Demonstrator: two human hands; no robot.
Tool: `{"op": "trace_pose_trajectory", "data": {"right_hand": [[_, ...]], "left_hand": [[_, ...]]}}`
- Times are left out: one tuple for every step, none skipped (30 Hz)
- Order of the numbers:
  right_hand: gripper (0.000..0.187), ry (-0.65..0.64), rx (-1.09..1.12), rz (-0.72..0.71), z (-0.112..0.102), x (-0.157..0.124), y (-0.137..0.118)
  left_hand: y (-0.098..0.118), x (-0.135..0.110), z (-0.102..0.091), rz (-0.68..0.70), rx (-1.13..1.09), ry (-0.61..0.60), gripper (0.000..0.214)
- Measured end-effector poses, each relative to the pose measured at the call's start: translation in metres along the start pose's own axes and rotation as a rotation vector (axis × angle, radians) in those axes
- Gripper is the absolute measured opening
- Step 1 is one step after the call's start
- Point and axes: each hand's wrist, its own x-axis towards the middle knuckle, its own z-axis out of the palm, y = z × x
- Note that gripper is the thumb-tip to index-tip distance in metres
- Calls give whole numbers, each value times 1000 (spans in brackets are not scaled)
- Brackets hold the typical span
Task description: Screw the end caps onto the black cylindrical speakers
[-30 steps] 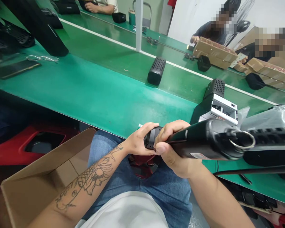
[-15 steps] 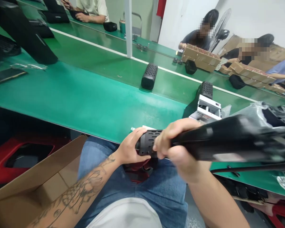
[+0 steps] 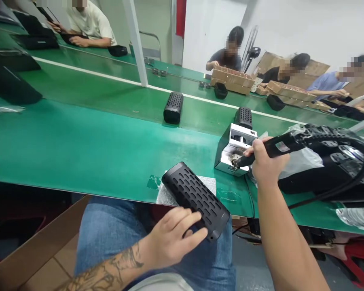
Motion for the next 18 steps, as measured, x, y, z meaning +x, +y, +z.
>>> {"op": "trace_pose_trajectory", "data": {"right_hand": [[21, -5, 3, 10, -1, -2, 0], [21, -8, 9, 23, -1, -4, -3], [20, -5, 18, 35, 0, -5, -7], [19, 0, 27, 40, 1, -7, -13], [18, 8, 36, 39, 2, -9, -21], [17, 24, 52, 28, 2, -11, -31], [16, 40, 78, 9, 1, -14, -43], [15, 48, 108, -12, -1, -17, -57], [15, 33, 145, -30, -4, -22, -70], [15, -13, 188, -43, -8, -27, -84], [16, -80, 230, -46, -12, -34, -96], [17, -165, 265, -40, -16, -41, -106], [18, -259, 290, -19, -19, -49, -114], [19, -333, 312, 12, -20, -57, -119], [18, -384, 330, 45, -21, -65, -122], [18, -418, 343, 76, -21, -72, -122], [17, -435, 350, 95, -19, -78, -119], [16, -446, 358, 101, -17, -82, -115]], "left_hand": [[-15, 22, -8, 79, 22, -113, 64], [-29, 45, -15, 171, 40, -307, 70], [-42, 66, -21, 201, 42, -454, 77], [-54, 84, -24, 180, 33, -560, 88], [-64, 99, -25, 173, 11, -656, 96], [-71, 110, -24, 154, 2, -721, 103], [-76, 118, -21, 119, 16, -759, 108], [-79, 122, -17, 75, 51, -774, 110], [-80, 123, -14, 16, 105, -769, 111], [-80, 123, -10, -57, 168, -750, 111], [-79, 121, -7, -126, 223, -728, 111], [-78, 119, -6, -180, 259, -710, 110], [-77, 117, -5, -217, 278, -697, 110], [-76, 115, -4, -238, 282, -690, 110], [-75, 114, -5, -247, 277, -684, 112], [-75, 114, -5, -250, 267, -681, 112], [-74, 114, -6, -251, 256, -679, 113], [-74, 114, -6, -254, 250, -677, 113]]}}
